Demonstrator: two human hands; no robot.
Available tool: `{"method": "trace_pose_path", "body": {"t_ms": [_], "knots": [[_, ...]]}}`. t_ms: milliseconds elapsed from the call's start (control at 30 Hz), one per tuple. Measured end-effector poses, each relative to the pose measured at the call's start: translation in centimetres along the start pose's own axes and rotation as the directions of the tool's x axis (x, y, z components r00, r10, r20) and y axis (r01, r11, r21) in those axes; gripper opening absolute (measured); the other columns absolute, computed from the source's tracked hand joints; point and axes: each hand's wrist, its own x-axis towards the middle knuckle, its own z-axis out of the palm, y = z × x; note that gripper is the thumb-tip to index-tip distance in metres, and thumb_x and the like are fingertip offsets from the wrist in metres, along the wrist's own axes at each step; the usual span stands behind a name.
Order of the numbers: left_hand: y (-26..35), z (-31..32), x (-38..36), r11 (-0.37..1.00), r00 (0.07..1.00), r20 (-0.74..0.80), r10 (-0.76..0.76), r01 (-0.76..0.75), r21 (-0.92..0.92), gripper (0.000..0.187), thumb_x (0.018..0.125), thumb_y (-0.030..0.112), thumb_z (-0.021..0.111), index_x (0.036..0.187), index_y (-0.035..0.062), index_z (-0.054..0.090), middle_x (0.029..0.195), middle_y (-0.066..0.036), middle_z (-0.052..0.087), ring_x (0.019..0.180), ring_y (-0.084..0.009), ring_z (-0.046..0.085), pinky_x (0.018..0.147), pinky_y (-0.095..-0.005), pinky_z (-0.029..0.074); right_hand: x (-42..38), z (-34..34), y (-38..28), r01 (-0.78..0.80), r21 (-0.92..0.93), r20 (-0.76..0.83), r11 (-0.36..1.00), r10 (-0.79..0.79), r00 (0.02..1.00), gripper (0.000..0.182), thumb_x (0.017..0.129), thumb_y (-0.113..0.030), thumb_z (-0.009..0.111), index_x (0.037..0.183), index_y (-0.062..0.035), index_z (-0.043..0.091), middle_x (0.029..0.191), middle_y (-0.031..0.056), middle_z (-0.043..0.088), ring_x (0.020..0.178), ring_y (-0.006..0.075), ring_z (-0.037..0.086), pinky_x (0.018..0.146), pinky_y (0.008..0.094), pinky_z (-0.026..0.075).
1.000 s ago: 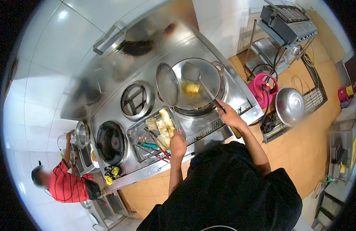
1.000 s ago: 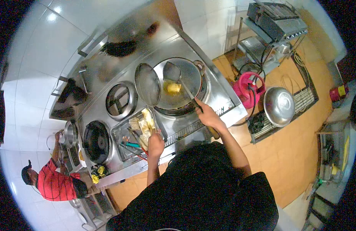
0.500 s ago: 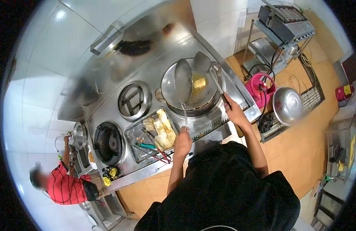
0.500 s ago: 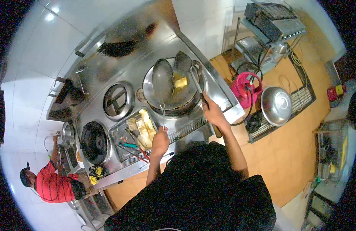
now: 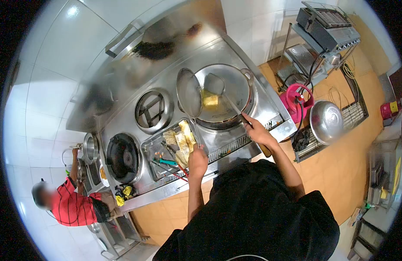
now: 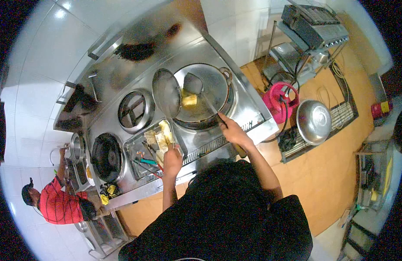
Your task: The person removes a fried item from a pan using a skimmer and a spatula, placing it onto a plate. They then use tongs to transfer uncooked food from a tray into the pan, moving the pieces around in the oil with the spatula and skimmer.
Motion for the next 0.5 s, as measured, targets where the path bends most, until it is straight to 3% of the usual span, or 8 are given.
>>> {"method": "trace_pose_path", "body": {"t_ms": [67,200,300,367,433,500], "knots": [[0.1,-0.4,-0.3,1.0,0.999,-0.046,0.024,-0.024,0.002,0.022,0.097,0.014,0.046,0.105,-0.0032,0.057,0.086,-0.032,0.066,0.084,-0.0507,0.064,0.072,-0.0572,0.048,0.1,0.2,-0.6,0.03,0.087,0.034,0.996,-0.033,0.999,0.053,0.098,-0.015,0.048,0.149,-0.0041,0.038,0.139,0.0271,0.053,0.133,0.0357,0.049,0.111,0.0342,0.035],[0.5,-0.5,-0.3,1.0,0.999,-0.039,0.01,-0.01,-0.011,0.022,0.097,0.013,0.045,0.105,-0.0036,0.057,0.086,-0.033,0.065,0.084,-0.0508,0.063,0.072,-0.0572,0.048,0.0,-0.4,-1.9,-0.011,0.103,0.013,0.995,0.01,1.0,0.052,0.099,-0.015,0.048,0.149,-0.004,0.038,0.141,0.0266,0.052,0.134,0.0356,0.048,0.112,0.034,0.034],[1.1,0.1,-0.1,1.0,1.0,0.023,0.003,-0.003,0.009,0.021,0.096,0.011,0.045,0.105,-0.0043,0.055,0.087,-0.033,0.065,0.084,-0.0511,0.063,0.073,-0.0576,0.049,0.0,-1.0,-1.5,0.057,0.054,-0.067,0.997,-0.053,0.996,0.053,0.099,-0.015,0.048,0.149,-0.0043,0.038,0.141,0.027,0.051,0.135,0.0349,0.047,0.112,0.034,0.033],[0.8,1.5,0.4,1.0,0.996,0.092,-0.001,-0.001,0.012,0.02,0.094,0.009,0.046,0.106,-0.0052,0.054,0.089,-0.034,0.065,0.083,-0.0516,0.062,0.074,-0.0584,0.048,-0.3,-1.7,-1.6,0.036,0.023,-0.132,0.999,-0.033,0.991,0.053,0.098,-0.016,0.048,0.149,-0.0043,0.038,0.142,0.027,0.05,0.135,0.0354,0.047,0.112,0.0346,0.033],[0.3,2.9,0.7,0.997,0.995,0.068,0.072,-0.071,-0.017,0.02,0.093,0.008,0.048,0.107,-0.0057,0.052,0.09,-0.034,0.065,0.082,-0.0511,0.063,0.073,-0.0584,0.049,-0.7,-2.2,-1.9,0.002,0.036,-0.132,0.999,0.002,0.991,0.053,0.098,-0.016,0.048,0.149,-0.0056,0.038,0.14,0.0268,0.052,0.131,0.0365,0.05,0.11,0.0358,0.036],[1.7,2.9,0.7,0.988,0.989,0.079,0.123,-0.115,-0.102,0.022,0.098,0.012,0.045,0.111,-0.0011,0.056,0.087,-0.031,0.065,0.084,-0.0509,0.062,0.072,-0.0571,0.048,-1.4,-2.9,-2.5,-0.086,0.0,-0.159,0.996,0.085,0.984,0.052,0.099,-0.016,0.048,0.149,-0.0071,0.039,0.136,0.0272,0.055,0.127,0.0378,0.054,0.107,0.037,0.039]]}}
